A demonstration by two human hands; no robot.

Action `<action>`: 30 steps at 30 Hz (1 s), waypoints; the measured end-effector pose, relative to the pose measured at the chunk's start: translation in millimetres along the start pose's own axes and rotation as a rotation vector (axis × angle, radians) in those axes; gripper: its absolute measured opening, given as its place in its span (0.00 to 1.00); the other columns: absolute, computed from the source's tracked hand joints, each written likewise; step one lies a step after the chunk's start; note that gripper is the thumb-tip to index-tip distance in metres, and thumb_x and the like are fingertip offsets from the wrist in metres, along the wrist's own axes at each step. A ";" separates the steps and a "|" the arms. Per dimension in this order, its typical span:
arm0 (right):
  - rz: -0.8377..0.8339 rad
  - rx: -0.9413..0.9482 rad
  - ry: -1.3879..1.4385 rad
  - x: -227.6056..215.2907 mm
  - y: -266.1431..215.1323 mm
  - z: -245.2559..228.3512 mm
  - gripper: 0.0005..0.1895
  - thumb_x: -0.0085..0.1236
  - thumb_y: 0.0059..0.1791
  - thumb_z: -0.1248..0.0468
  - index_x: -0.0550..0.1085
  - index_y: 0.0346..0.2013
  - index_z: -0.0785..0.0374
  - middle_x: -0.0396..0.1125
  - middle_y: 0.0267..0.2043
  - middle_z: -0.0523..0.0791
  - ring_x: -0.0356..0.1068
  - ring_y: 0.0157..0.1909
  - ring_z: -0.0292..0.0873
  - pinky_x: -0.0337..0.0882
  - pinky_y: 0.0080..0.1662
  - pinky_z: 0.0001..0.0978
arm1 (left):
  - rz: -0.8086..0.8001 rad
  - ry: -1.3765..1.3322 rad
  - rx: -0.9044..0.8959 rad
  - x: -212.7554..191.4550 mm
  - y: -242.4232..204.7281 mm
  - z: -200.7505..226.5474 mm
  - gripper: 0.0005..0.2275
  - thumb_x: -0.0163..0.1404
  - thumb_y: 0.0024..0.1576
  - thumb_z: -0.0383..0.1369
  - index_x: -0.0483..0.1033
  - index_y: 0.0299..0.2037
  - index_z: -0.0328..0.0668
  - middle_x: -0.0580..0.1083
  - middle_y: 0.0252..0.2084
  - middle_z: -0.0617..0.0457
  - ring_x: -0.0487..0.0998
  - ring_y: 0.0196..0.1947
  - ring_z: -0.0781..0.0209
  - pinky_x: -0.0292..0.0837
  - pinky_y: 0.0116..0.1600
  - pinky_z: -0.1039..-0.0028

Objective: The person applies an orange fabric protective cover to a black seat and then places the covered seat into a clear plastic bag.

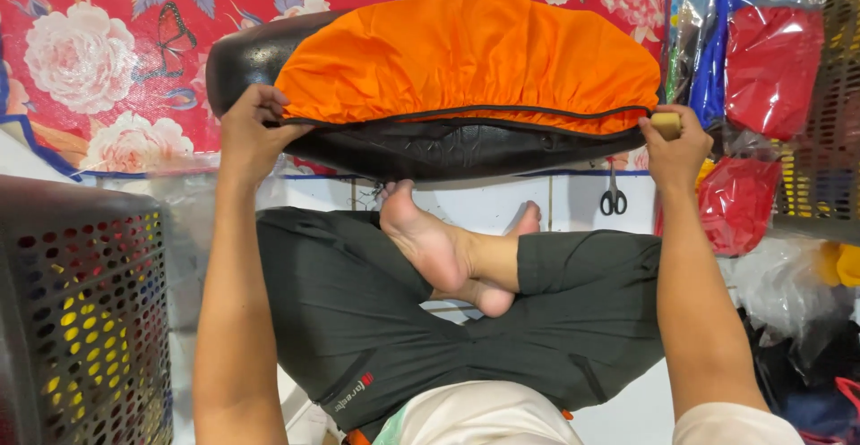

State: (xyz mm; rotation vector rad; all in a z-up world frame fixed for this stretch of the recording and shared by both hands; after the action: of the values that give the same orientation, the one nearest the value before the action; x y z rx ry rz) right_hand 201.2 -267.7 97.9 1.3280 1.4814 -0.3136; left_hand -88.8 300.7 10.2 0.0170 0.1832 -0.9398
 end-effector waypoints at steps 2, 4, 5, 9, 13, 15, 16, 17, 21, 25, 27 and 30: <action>-0.150 0.059 -0.013 5.2 -3.6 8.3 0.15 0.75 0.48 0.70 0.79 0.47 0.67 0.75 0.39 0.52 0.72 0.37 0.47 0.74 0.43 0.37 | -0.060 0.057 0.066 5.3 -5.2 4.0 0.18 0.66 0.47 0.20 0.72 0.45 0.37 0.69 0.35 0.56 0.68 0.33 0.68 0.67 0.41 0.81; -0.133 0.078 -0.071 1.8 -4.1 5.6 0.15 0.75 0.48 0.69 0.79 0.48 0.66 0.75 0.40 0.51 0.72 0.38 0.47 0.74 0.44 0.38 | 0.030 0.123 0.118 7.8 -16.1 24.3 0.21 0.66 0.45 0.19 0.72 0.47 0.37 0.68 0.37 0.55 0.66 0.33 0.67 0.67 0.39 0.80; -0.104 0.096 -0.137 -2.8 -2.8 5.3 0.15 0.75 0.48 0.68 0.79 0.48 0.65 0.75 0.40 0.51 0.72 0.39 0.48 0.74 0.45 0.39 | 0.116 0.181 0.180 9.0 -19.6 37.0 0.25 0.67 0.43 0.18 0.72 0.50 0.36 0.67 0.39 0.53 0.65 0.32 0.66 0.68 0.38 0.78; 0.084 0.015 -0.015 -18.4 -7.9 -56.7 0.10 0.68 0.56 0.70 0.74 0.45 0.71 0.73 0.41 0.53 0.71 0.39 0.49 0.73 0.45 0.39 | 0.321 0.565 0.298 42.2 -49.5 58.6 0.33 0.64 0.39 0.16 0.69 0.59 0.39 0.63 0.51 0.44 0.65 0.50 0.44 0.66 0.54 0.62; -0.234 0.220 0.148 32.5 -49.0 -80.1 0.15 0.66 0.54 0.62 0.70 0.48 0.66 0.69 0.39 0.55 0.70 0.39 0.54 0.70 0.42 0.43 | 0.348 0.881 0.541 79.0 -55.9 66.4 0.28 0.70 0.43 0.25 0.75 0.56 0.51 0.63 0.56 0.51 0.62 0.54 0.49 0.54 0.57 0.58; -0.429 0.318 0.187 57.8 -68.9 -107.8 0.21 0.70 0.49 0.56 0.73 0.48 0.65 0.69 0.37 0.57 0.71 0.40 0.61 0.69 0.42 0.49 | 0.368 0.985 0.699 82.6 -53.3 72.1 0.26 0.72 0.42 0.27 0.77 0.51 0.53 0.63 0.52 0.55 0.59 0.53 0.54 0.50 0.54 0.61; -0.727 0.252 0.045 71.9 -78.1 -139.9 0.24 0.67 0.48 0.57 0.72 0.52 0.68 0.70 0.43 0.60 0.71 0.47 0.65 0.69 0.49 0.55 | 0.393 0.969 0.735 78.7 -51.2 72.3 0.21 0.71 0.45 0.28 0.78 0.47 0.54 0.65 0.49 0.57 0.62 0.50 0.57 0.50 0.53 0.63; -1.016 0.192 -0.106 80.7 -93.5 -168.8 0.27 0.64 0.47 0.57 0.71 0.55 0.70 0.72 0.49 0.63 0.72 0.55 0.68 0.69 0.56 0.62 | 0.409 0.947 0.778 76.8 -48.0 72.6 0.16 0.70 0.48 0.29 0.79 0.43 0.55 0.67 0.45 0.60 0.64 0.48 0.60 0.51 0.51 0.64; -1.041 -0.255 -0.296 113.2 -114.5 -206.7 0.36 0.66 0.46 0.50 0.68 0.63 0.62 0.67 0.57 0.55 0.67 0.62 0.59 0.65 0.62 0.58 | 0.443 0.859 0.807 72.2 -44.0 75.2 0.11 0.66 0.54 0.26 0.81 0.42 0.57 0.71 0.36 0.63 0.69 0.37 0.65 0.56 0.51 0.66; -0.595 -0.351 0.050 111.6 -95.3 -266.8 0.19 0.60 0.52 0.53 0.74 0.57 0.51 0.69 0.43 0.39 0.73 0.46 0.44 0.72 0.49 0.35 | 0.415 0.759 0.715 68.5 -42.1 79.0 0.10 0.64 0.53 0.27 0.84 0.42 0.57 0.75 0.31 0.63 0.76 0.35 0.65 0.65 0.49 0.71; -0.435 -0.359 0.132 120.7 -79.6 -284.6 0.17 0.58 0.53 0.51 0.75 0.55 0.47 0.70 0.37 0.34 0.74 0.39 0.38 0.74 0.42 0.27 | 0.415 0.726 0.707 66.3 -38.9 85.9 0.09 0.63 0.54 0.28 0.85 0.42 0.56 0.75 0.31 0.63 0.77 0.34 0.65 0.66 0.47 0.72; -0.377 -0.203 0.201 143.0 -60.4 -285.9 0.22 0.59 0.54 0.52 0.72 0.61 0.53 0.74 0.31 0.42 0.74 0.29 0.45 0.73 0.33 0.37 | 0.392 0.641 0.646 67.1 -39.6 92.4 0.08 0.63 0.55 0.28 0.85 0.42 0.53 0.75 0.30 0.61 0.77 0.33 0.63 0.67 0.46 0.72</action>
State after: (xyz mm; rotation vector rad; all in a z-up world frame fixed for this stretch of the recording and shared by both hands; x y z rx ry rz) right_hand 30.3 7.6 68.5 0.9352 1.8831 -0.2668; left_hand -68.1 214.8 92.7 0.9273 0.4417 -0.5413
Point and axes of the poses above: each hand's wrist, its own y-axis towards the middle knuckle, its own x-axis out of the palm, z = x × y, the point moved 6 cm from there along y, towards the middle knuckle
